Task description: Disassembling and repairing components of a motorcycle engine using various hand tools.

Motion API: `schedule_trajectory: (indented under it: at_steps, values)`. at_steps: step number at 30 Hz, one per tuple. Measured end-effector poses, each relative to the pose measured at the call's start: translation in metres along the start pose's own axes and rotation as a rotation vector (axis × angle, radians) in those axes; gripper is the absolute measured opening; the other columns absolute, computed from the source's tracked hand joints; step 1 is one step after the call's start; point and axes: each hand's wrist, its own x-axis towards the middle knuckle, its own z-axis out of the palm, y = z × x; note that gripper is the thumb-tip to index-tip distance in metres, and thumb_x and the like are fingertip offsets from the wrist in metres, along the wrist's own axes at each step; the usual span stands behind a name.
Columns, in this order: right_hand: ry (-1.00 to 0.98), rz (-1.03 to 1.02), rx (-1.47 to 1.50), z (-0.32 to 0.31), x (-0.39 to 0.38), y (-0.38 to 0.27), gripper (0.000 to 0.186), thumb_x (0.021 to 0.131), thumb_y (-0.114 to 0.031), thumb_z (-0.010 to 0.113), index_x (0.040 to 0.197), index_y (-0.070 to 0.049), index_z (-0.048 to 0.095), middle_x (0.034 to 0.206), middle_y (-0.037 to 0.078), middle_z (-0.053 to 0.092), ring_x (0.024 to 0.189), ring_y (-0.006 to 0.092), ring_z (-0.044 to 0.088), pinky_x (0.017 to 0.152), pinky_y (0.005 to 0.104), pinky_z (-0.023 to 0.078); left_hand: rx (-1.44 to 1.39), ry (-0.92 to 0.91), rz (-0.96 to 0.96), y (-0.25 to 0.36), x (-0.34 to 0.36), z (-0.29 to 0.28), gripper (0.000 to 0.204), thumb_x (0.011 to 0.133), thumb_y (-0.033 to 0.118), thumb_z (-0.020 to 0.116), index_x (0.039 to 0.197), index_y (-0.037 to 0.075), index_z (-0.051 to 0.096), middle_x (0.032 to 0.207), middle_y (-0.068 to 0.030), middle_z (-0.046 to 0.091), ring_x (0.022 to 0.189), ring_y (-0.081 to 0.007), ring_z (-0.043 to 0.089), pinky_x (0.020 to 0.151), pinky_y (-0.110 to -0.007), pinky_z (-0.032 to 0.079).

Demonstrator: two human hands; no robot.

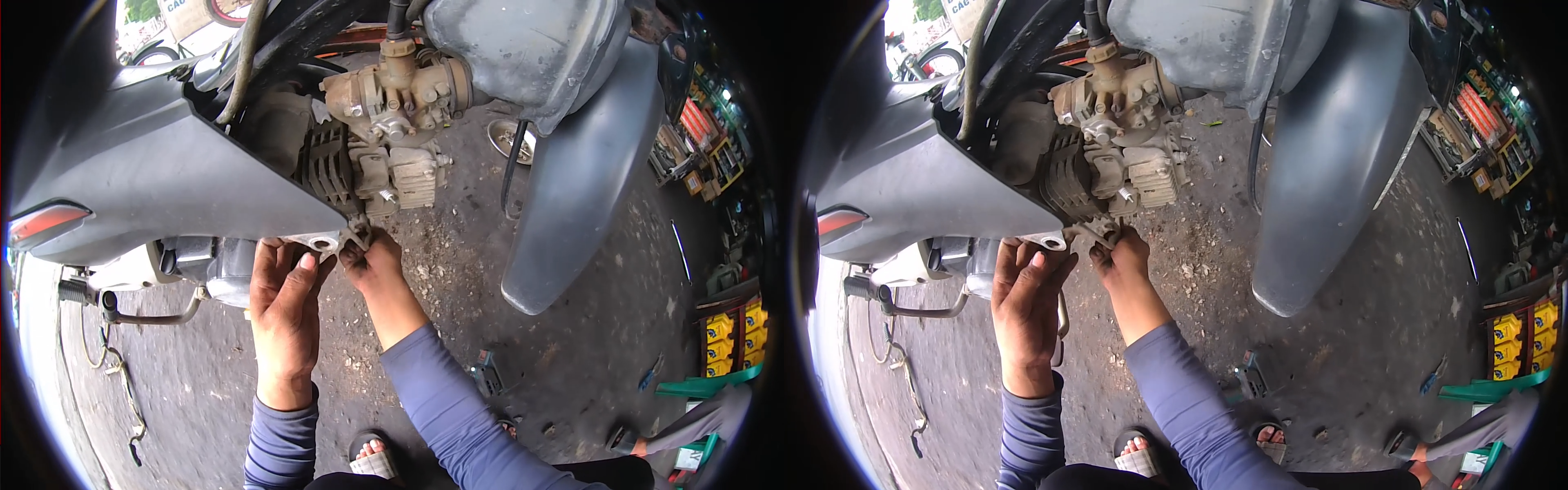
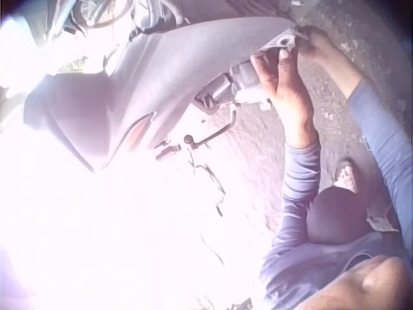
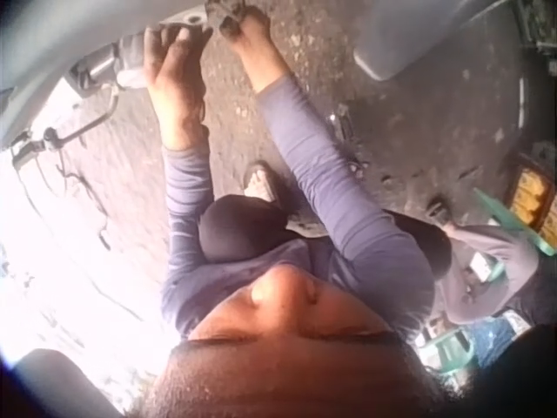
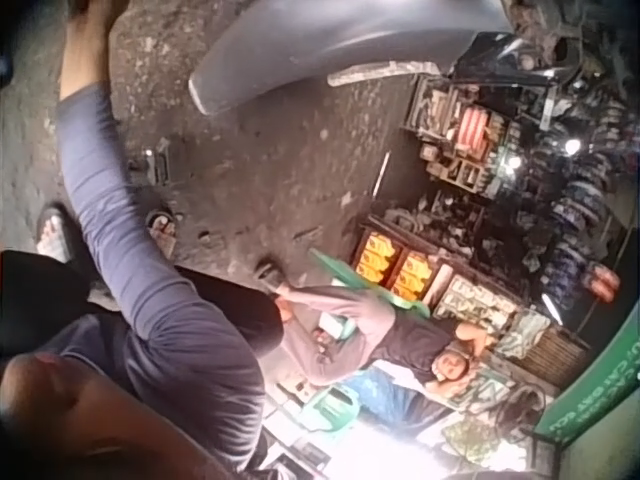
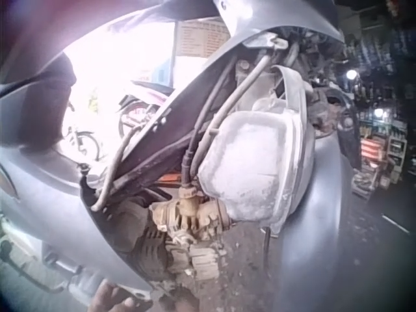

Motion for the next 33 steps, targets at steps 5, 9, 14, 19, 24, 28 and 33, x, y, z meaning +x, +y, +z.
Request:
schedule_trajectory:
  at_steps: [5, 9, 14, 19, 24, 28, 33]
  values:
    - [0.321, 0.119, 0.254, -0.110, 0.011, -0.001, 0.022, 0.095, -0.012, 0.035, 0.078, -0.007, 0.048, 0.060, 0.000, 0.042, 0.049, 0.0107, 0.039, 0.046, 0.0251, 0.034, 0.252, -0.061, 0.034, -0.010, -0.003, 0.001, 0.047, 0.093, 0.008, 0.053, 0.136, -0.003, 0.037, 0.132, -0.0151, 0.050, 0.123, -0.0277, 0.050, 0.104, -0.041, 0.036]
    - [0.231, 0.119, 0.253, -0.154, -0.007, -0.008, 0.024, 0.096, -0.016, 0.040, 0.075, -0.009, 0.049, 0.057, -0.001, 0.041, 0.047, 0.0085, 0.038, 0.046, 0.0245, 0.032, 0.303, -0.115, -0.064, -0.029, -0.026, -0.001, 0.045, 0.091, 0.001, 0.053, 0.134, -0.004, 0.041, 0.136, -0.0144, 0.046, 0.126, -0.0265, 0.047, 0.106, -0.038, 0.035]
    - [0.074, 0.196, 0.010, -0.162, -0.034, -0.023, 0.018, 0.097, -0.017, 0.043, 0.083, -0.009, 0.050, 0.059, -0.004, 0.042, 0.047, 0.0069, 0.038, 0.045, 0.0239, 0.032, 0.831, -0.306, -0.086, -0.101, -0.057, -0.012, 0.051, 0.080, 0.000, 0.065, 0.129, 0.003, 0.048, 0.128, -0.0139, 0.052, 0.122, -0.0263, 0.050, 0.105, -0.041, 0.037]
    - [-0.135, 0.265, -0.562, -0.184, -0.066, -0.031, 0.020, 0.091, -0.018, 0.058, 0.103, -0.003, 0.060, 0.095, 0.012, 0.067, 0.085, 0.0247, 0.067, 0.072, 0.0345, 0.053, 1.213, -0.703, 0.152, -0.152, -0.070, -0.052, 0.035, 0.075, 0.003, 0.069, 0.109, 0.005, 0.061, 0.114, -0.0126, 0.060, 0.111, -0.0295, 0.057, 0.103, -0.050, 0.038]
    - [-0.563, 0.107, -2.200, -0.220, -0.162, -0.057, 0.045, 0.089, -0.029, 0.061, 0.121, 0.002, 0.053, 0.112, 0.024, 0.059, 0.105, 0.0437, 0.057, 0.092, 0.0448, 0.047, 1.096, -0.682, 0.207, -0.137, -0.085, -0.093, 0.022, 0.074, 0.003, 0.068, 0.095, 0.006, 0.064, 0.091, -0.0073, 0.067, 0.086, -0.0250, 0.065, 0.097, -0.050, 0.042]
    - [-0.785, 0.224, -2.341, -0.241, -0.193, -0.095, 0.064, 0.080, -0.035, 0.072, 0.128, 0.001, 0.048, 0.127, 0.025, 0.050, 0.117, 0.0414, 0.050, 0.099, 0.0446, 0.042, 1.269, -0.663, 0.186, -0.113, -0.114, -0.123, 0.021, 0.073, 0.005, 0.068, 0.093, 0.008, 0.065, 0.085, -0.0023, 0.065, 0.081, -0.0195, 0.064, 0.092, -0.045, 0.042]
    - [-0.777, 0.685, -2.365, -0.223, -0.168, -0.091, 0.069, 0.071, -0.022, 0.079, 0.127, -0.001, 0.043, 0.120, 0.026, 0.056, 0.118, 0.0392, 0.051, 0.095, 0.0446, 0.044, 1.533, -0.596, 0.158, -0.081, -0.159, -0.174, 0.014, 0.074, 0.009, 0.067, 0.088, 0.011, 0.066, 0.079, 0.0013, 0.065, 0.076, -0.0160, 0.063, 0.087, -0.042, 0.041]
